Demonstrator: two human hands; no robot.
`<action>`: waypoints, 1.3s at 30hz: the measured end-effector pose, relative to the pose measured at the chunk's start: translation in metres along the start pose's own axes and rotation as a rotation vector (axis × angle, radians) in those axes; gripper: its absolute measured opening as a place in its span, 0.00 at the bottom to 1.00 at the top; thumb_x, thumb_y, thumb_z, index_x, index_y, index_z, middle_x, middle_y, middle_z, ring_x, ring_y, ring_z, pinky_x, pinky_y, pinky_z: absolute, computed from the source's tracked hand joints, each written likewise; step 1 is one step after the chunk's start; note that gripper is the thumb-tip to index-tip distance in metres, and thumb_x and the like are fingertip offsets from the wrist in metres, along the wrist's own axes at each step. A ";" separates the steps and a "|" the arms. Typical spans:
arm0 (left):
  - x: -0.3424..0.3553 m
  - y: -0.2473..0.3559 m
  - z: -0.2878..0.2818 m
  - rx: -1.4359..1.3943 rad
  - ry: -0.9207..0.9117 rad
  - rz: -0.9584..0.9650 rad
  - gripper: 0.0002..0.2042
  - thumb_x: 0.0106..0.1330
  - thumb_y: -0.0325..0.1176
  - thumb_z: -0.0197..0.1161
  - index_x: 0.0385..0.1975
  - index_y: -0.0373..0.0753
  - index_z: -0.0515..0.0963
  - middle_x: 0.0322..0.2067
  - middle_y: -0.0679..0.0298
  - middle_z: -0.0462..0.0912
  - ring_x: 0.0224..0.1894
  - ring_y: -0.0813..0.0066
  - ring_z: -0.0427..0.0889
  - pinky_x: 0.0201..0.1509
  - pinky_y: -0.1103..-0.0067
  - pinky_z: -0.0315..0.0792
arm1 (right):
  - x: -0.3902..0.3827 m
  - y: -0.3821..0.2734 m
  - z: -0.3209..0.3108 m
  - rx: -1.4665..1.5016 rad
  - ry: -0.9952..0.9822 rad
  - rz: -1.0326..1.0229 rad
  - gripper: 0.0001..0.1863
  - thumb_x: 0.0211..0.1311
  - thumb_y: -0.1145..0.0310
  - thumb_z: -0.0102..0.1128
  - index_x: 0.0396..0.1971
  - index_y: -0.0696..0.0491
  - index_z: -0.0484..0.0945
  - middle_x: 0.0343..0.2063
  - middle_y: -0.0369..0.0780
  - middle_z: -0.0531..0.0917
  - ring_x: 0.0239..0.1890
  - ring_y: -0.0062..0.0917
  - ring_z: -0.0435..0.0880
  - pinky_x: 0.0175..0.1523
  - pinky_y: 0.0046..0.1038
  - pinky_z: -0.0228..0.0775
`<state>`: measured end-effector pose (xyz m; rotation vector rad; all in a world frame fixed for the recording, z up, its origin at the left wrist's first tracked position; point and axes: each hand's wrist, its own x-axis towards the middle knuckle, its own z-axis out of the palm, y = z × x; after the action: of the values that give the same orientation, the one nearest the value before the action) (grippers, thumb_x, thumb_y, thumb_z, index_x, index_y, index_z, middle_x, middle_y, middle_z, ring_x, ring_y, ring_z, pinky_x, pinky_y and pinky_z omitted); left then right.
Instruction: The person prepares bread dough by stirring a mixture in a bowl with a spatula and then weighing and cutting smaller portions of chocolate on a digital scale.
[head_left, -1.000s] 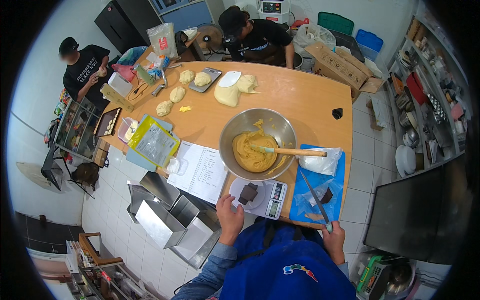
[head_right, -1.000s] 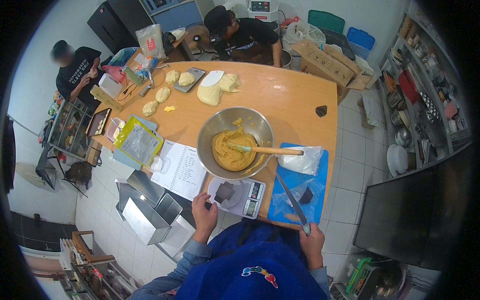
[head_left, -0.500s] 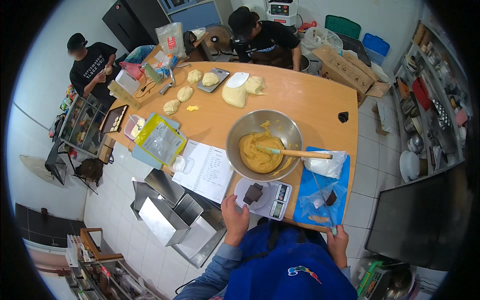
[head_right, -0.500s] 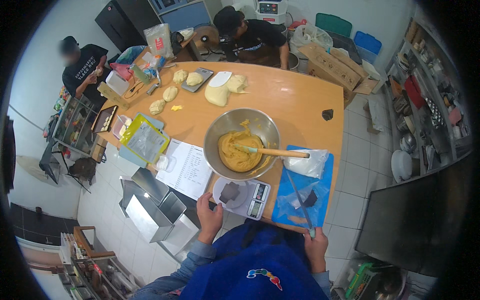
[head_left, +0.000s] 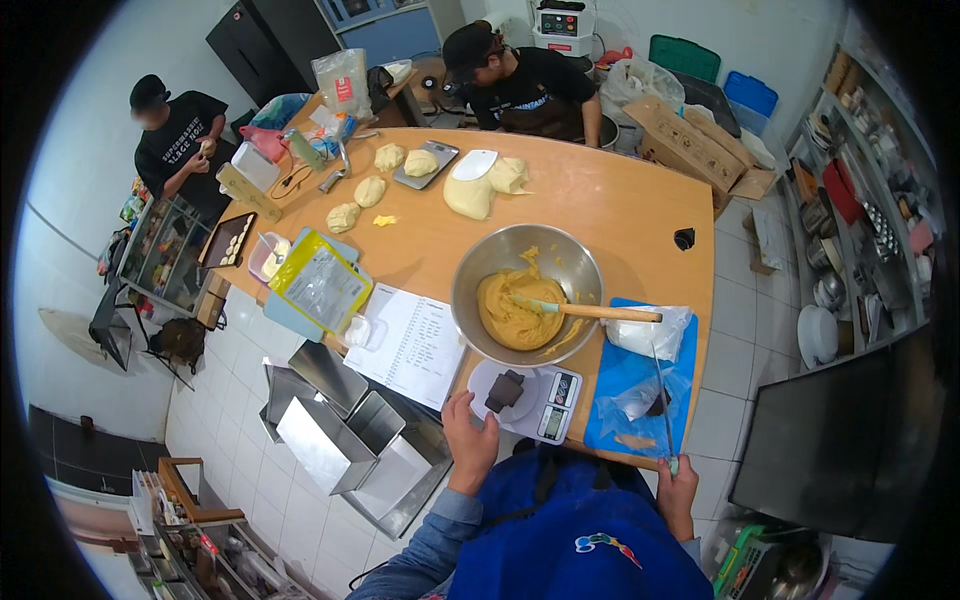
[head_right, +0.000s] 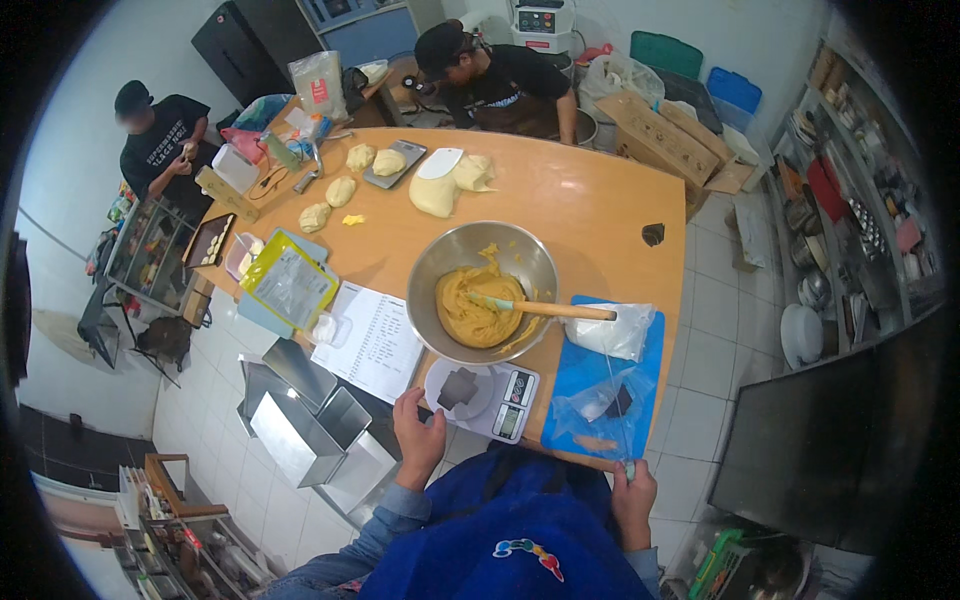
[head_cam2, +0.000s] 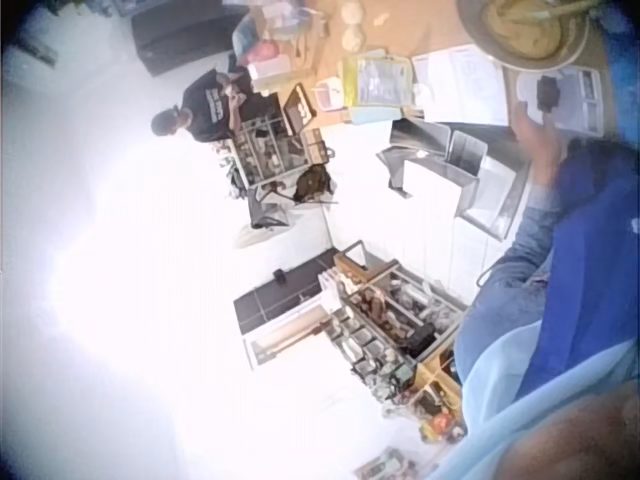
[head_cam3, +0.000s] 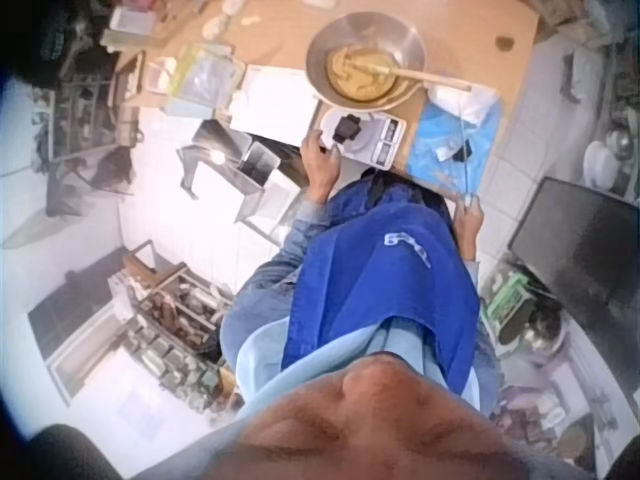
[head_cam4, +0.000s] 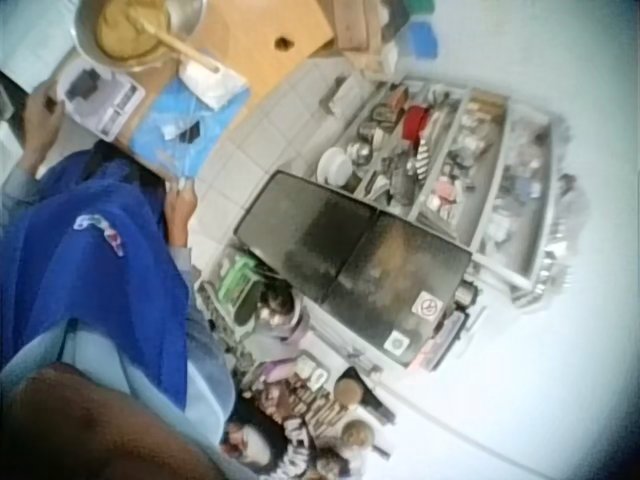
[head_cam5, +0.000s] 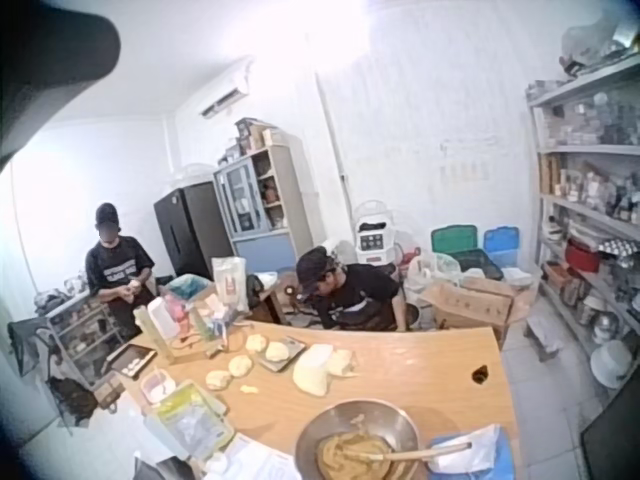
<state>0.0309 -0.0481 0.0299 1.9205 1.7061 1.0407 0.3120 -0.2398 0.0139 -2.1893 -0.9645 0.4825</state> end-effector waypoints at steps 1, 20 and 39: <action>0.000 0.002 0.000 0.013 0.015 0.009 0.20 0.46 0.23 0.62 0.43 0.32 0.71 0.44 0.50 0.73 0.50 0.53 0.71 0.54 0.67 0.65 | -0.001 0.000 0.000 -0.008 0.009 -0.001 0.12 0.56 0.66 0.59 0.30 0.60 0.73 0.19 0.51 0.78 0.23 0.45 0.79 0.28 0.38 0.68; -0.026 0.058 0.061 -0.221 -0.510 0.292 0.24 0.50 0.26 0.63 0.49 0.30 0.67 0.49 0.48 0.69 0.52 0.48 0.68 0.57 0.63 0.63 | 0.003 0.019 -0.002 -0.074 0.217 0.024 0.12 0.55 0.68 0.61 0.26 0.61 0.71 0.16 0.47 0.77 0.19 0.36 0.78 0.26 0.32 0.67; -0.014 0.111 0.150 -0.122 -0.546 0.446 0.17 0.51 0.29 0.64 0.42 0.35 0.75 0.44 0.52 0.75 0.46 0.54 0.73 0.49 0.66 0.68 | -0.008 0.038 -0.041 -0.099 -0.003 0.276 0.16 0.54 0.62 0.62 0.22 0.60 0.70 0.17 0.51 0.76 0.21 0.47 0.77 0.26 0.39 0.66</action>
<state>0.2160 -0.0539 0.0040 2.2834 0.9240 0.6382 0.3487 -0.2823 0.0157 -2.4261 -0.7023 0.5759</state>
